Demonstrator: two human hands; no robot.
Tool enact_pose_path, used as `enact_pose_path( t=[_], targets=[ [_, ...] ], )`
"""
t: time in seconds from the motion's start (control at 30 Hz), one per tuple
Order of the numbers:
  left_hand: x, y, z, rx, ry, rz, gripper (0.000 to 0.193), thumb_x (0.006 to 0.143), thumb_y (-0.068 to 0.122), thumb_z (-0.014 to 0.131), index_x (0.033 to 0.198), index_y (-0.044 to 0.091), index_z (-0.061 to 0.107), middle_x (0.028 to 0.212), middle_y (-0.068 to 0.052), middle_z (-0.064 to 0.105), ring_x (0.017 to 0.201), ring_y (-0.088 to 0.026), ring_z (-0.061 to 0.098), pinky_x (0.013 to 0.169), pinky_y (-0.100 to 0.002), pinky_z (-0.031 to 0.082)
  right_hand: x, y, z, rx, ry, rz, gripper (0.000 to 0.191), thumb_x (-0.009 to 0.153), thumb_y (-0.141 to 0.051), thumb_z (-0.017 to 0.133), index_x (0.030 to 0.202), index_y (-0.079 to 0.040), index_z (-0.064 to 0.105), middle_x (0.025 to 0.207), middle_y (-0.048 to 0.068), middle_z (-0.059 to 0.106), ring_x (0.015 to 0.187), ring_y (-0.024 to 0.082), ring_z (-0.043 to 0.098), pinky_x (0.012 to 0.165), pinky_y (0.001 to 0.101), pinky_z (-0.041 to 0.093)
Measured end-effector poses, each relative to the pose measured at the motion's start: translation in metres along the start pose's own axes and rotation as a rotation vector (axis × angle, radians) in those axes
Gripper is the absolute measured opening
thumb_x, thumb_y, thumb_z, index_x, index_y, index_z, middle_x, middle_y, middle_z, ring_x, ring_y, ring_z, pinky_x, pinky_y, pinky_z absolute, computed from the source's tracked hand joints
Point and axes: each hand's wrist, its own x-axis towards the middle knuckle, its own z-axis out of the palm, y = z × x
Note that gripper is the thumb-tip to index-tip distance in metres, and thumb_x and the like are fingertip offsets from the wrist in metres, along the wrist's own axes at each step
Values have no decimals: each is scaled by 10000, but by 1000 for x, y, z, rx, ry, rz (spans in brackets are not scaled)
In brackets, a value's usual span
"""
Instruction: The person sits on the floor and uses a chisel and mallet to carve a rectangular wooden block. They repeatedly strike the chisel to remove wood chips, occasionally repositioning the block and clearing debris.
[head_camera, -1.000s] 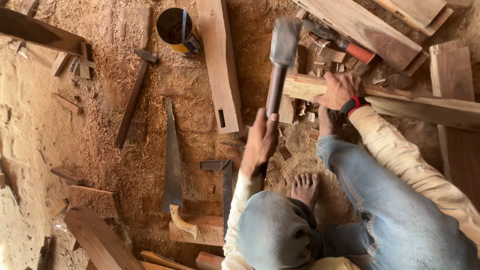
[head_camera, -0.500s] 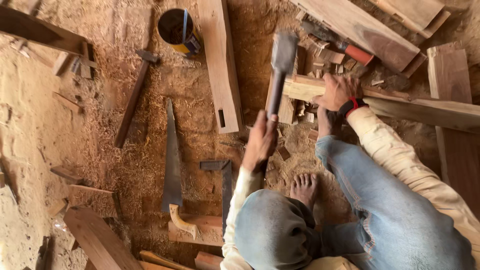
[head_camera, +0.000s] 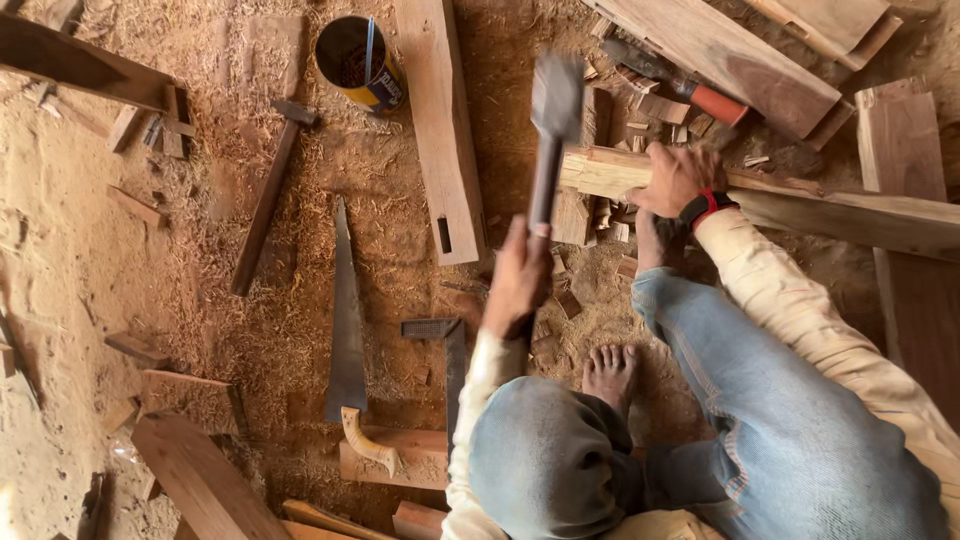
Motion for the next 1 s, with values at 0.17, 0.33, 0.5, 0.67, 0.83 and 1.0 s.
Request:
enact_pose_path(
  t=[0.17, 0.33, 0.5, 0.67, 0.83, 1.0],
  targets=[
    [-10, 11, 4, -138, 77, 34, 227, 1094, 302, 479, 1115, 86, 543, 632, 70, 460, 483, -40, 417, 401, -211, 313, -2, -6, -6, -43, 224, -91, 741, 610, -626, 878, 1075, -94, 653, 955, 233, 725, 930, 462, 636, 867, 713, 379],
    [-27, 31, -20, -204, 6, 322, 257, 1148, 348, 460, 1144, 96, 510, 651, 70, 440, 509, -46, 396, 427, -221, 310, -7, -6, -5, 19, 15, 33, 697, 695, -593, 834, 1150, -108, 626, 1003, 227, 729, 1045, 443, 629, 995, 657, 412],
    [-12, 13, -3, 57, 32, 80, 274, 1093, 363, 398, 1118, 113, 505, 621, 71, 515, 460, -54, 465, 365, -239, 380, -5, -3, -3, -35, 12, -2, 643, 723, -579, 829, 1127, -117, 635, 911, 176, 744, 939, 385, 655, 927, 594, 443],
    [-1, 18, 1, -160, -21, 65, 259, 1094, 346, 447, 1123, 96, 511, 596, 66, 455, 432, -56, 396, 342, -241, 319, -10, -8, -11, -12, 205, -124, 701, 674, -551, 850, 1178, -113, 637, 1000, 199, 718, 917, 415, 650, 799, 611, 468],
    [-23, 32, -19, -200, 68, 194, 257, 1079, 349, 467, 1141, 107, 525, 633, 73, 487, 471, -43, 411, 375, -221, 320, -15, -15, -17, -41, 65, -20, 646, 685, -544, 848, 1090, -89, 632, 902, 182, 730, 821, 361, 675, 828, 587, 477],
    [-12, 21, -3, -8, 22, 48, 292, 1047, 414, 394, 1072, 145, 503, 586, 78, 490, 413, -52, 433, 328, -235, 366, -1, -5, -2, 95, -14, -2, 628, 731, -523, 825, 1122, -84, 607, 946, 195, 726, 848, 357, 695, 840, 548, 533]
  ],
)
